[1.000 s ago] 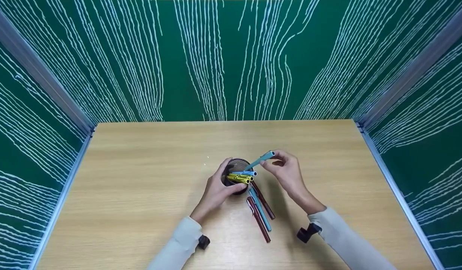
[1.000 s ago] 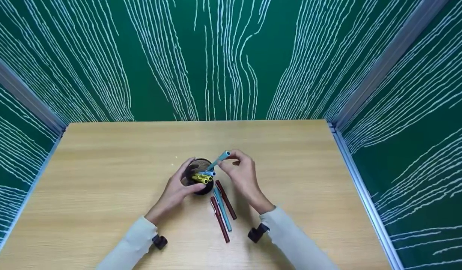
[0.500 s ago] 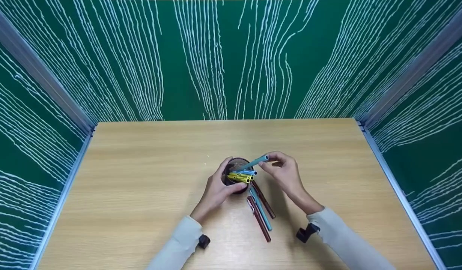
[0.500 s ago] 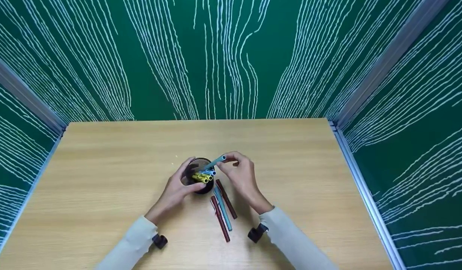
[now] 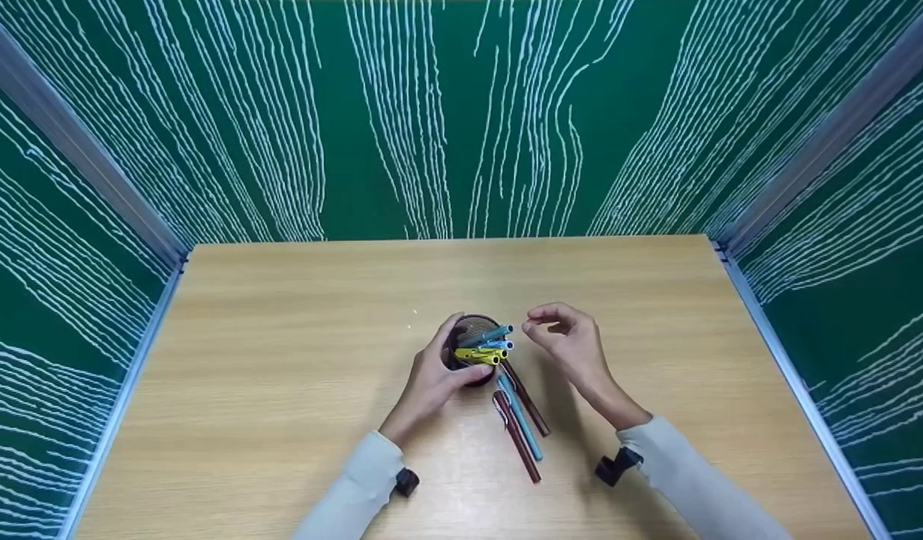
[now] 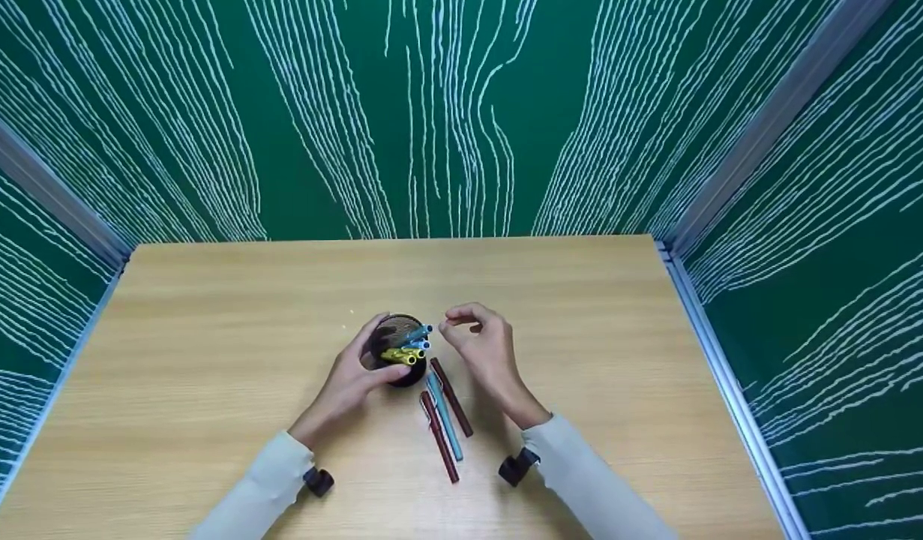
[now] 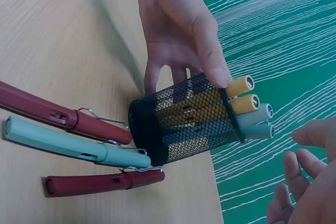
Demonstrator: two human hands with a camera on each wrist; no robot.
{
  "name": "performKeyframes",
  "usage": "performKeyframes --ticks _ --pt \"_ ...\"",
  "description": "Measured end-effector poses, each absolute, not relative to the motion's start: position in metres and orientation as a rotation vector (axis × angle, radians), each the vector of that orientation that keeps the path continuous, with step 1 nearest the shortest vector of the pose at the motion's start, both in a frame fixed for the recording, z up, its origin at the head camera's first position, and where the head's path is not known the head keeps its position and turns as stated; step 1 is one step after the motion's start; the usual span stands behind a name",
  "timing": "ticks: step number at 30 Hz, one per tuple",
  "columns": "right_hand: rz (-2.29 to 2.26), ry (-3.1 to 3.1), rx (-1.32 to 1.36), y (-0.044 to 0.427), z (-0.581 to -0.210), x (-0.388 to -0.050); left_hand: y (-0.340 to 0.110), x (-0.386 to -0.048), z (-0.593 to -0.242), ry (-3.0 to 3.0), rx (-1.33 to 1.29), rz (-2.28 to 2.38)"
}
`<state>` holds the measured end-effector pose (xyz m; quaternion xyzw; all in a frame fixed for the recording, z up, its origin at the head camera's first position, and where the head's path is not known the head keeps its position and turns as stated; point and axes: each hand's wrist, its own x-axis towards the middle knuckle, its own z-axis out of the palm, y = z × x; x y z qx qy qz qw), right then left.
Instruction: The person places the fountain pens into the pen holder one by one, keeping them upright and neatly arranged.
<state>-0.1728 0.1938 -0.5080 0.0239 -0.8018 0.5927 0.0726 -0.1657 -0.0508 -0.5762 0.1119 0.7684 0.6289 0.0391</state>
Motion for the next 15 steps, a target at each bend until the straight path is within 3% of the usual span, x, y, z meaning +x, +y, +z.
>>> performKeyframes --ticks 15 --pt "1.806 -2.460 -0.044 0.197 -0.532 -0.162 -0.051 -0.166 -0.576 2.369 0.331 1.918"
